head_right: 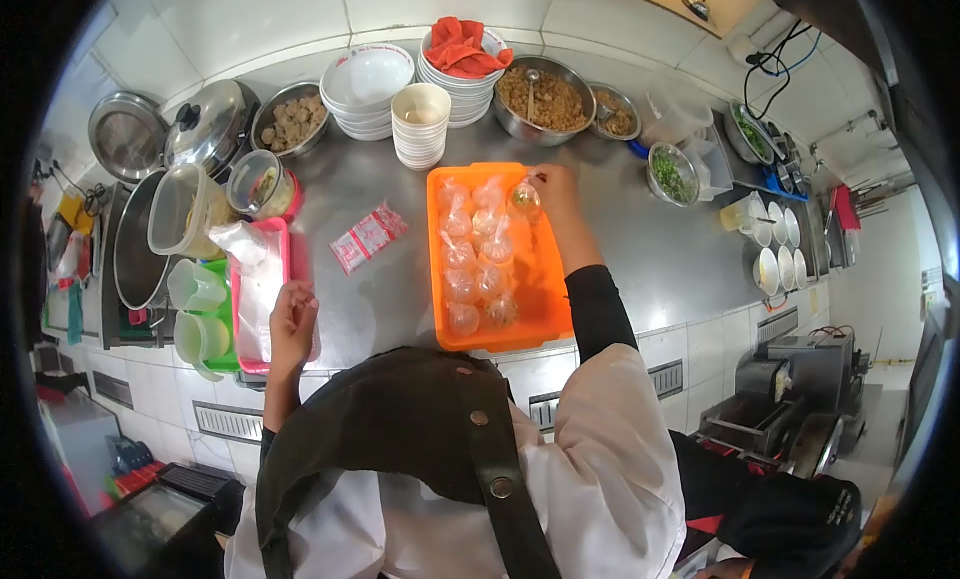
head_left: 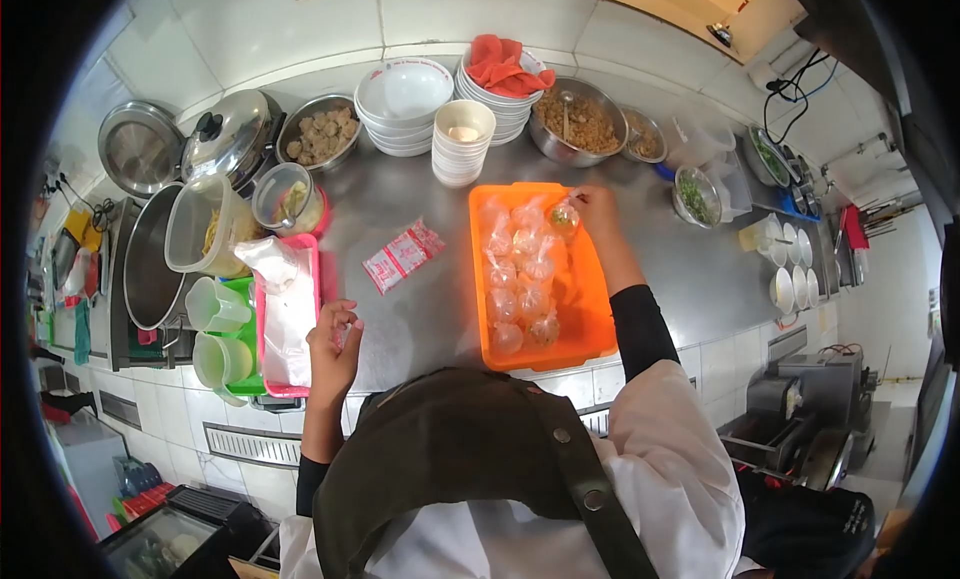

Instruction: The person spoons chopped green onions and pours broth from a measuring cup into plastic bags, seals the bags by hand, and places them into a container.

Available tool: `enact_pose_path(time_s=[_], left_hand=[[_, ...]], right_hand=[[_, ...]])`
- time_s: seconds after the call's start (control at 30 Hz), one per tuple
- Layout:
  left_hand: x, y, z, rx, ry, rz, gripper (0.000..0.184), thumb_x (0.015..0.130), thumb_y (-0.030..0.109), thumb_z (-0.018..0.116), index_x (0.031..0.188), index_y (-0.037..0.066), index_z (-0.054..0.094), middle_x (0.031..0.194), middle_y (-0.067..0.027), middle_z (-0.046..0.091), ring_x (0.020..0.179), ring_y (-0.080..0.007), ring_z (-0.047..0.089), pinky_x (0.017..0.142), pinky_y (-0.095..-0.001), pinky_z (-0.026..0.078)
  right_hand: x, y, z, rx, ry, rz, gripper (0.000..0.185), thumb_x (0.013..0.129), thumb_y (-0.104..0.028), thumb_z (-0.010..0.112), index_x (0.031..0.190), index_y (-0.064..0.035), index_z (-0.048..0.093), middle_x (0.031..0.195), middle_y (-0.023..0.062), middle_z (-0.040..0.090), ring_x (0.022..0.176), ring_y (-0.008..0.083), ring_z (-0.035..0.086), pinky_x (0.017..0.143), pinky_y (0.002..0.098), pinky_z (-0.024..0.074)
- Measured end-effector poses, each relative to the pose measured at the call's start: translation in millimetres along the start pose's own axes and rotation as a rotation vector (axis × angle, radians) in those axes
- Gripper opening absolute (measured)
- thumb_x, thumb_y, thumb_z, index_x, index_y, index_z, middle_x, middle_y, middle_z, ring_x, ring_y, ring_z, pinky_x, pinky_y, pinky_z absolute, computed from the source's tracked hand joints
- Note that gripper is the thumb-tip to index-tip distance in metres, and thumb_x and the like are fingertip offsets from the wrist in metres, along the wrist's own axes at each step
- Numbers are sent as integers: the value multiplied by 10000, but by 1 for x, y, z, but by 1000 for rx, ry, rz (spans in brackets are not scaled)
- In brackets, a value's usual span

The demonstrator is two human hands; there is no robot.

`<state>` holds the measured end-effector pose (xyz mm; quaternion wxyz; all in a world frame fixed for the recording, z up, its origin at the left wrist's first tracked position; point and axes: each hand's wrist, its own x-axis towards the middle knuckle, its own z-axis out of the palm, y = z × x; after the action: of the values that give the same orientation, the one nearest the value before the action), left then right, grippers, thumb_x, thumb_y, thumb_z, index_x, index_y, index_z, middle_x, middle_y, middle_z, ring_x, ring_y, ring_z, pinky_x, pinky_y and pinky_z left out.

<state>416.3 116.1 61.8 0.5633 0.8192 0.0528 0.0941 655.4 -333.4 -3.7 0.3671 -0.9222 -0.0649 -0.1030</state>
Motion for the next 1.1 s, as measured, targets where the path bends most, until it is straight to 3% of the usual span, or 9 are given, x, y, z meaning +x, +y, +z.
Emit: enact_pose_path(time_s=[0.13, 0.23, 0.43, 0.73, 0.9, 0.97, 1.0, 1.1], left_hand=[[0, -9, 2, 1, 24, 10, 236, 823, 53, 650, 1050, 56, 588, 771, -13, 605, 737, -142, 534, 770, -297, 405], [1, -6, 3, 50, -4, 5, 254, 823, 59, 655, 1067, 69, 583, 791, -12, 600, 759, -141, 543, 811, -313, 382], [-2, -1, -4, 143, -29, 35, 261, 829, 58, 660, 1077, 91, 587, 833, -5, 592, 767, -150, 555, 855, -340, 347], [-11, -8, -8, 127, -39, 101, 254, 794, 8, 668, 1032, 64, 599, 829, -33, 598, 727, -159, 564, 749, -321, 425], [-16, -24, -17, 117, 58, 168, 274, 779, -4, 667, 1031, 82, 603, 821, -38, 602, 735, -167, 576, 746, -332, 419], [-23, -34, -30, 205, 187, 187, 248, 798, 62, 674, 1029, 107, 596, 877, -23, 628, 814, -173, 605, 799, -375, 366], [-27, -35, -42, 221, 227, 180, 222, 806, 101, 674, 1015, 120, 601, 917, -9, 632, 866, -162, 605, 829, -371, 328], [-47, -8, -76, 397, 393, 92, 168, 801, 124, 674, 960, 136, 621, 932, 9, 626, 829, -153, 576, 854, -351, 276]], right_hand=[[0, 0, 7, 248, -31, 138, 63, 772, 37, 680, 834, 24, 688, 823, 79, 695, 701, 127, 644, 636, 250, 500], [-1, 2, 15, 383, -43, 85, 117, 760, 81, 658, 859, 23, 679, 821, 62, 682, 733, 131, 647, 668, 246, 516], [-10, -2, 12, 199, 10, 148, 234, 732, 111, 642, 938, 3, 659, 856, 75, 677, 784, 138, 651, 708, 261, 534], [-36, -17, -11, 146, 95, 64, 232, 761, 63, 669, 985, 2, 655, 925, 95, 690, 816, 160, 664, 745, 274, 537], [-76, -102, -40, 340, 225, 29, 186, 866, -78, 668, 1047, -33, 663, 1008, 56, 684, 947, 138, 628, 862, 275, 486], [-98, -169, -40, 428, 149, 36, 209, 904, -140, 643, 1033, 22, 678, 1007, 94, 681, 943, 151, 627, 837, 288, 493], [-113, -205, -33, 440, 117, 15, 169, 915, -106, 607, 1000, 23, 676, 933, 94, 678, 889, 150, 630, 817, 286, 493], [-153, -223, 7, 507, -263, -78, 133, 919, -45, 545, 916, 29, 656, 814, 79, 654, 775, 144, 619, 738, 275, 499]])
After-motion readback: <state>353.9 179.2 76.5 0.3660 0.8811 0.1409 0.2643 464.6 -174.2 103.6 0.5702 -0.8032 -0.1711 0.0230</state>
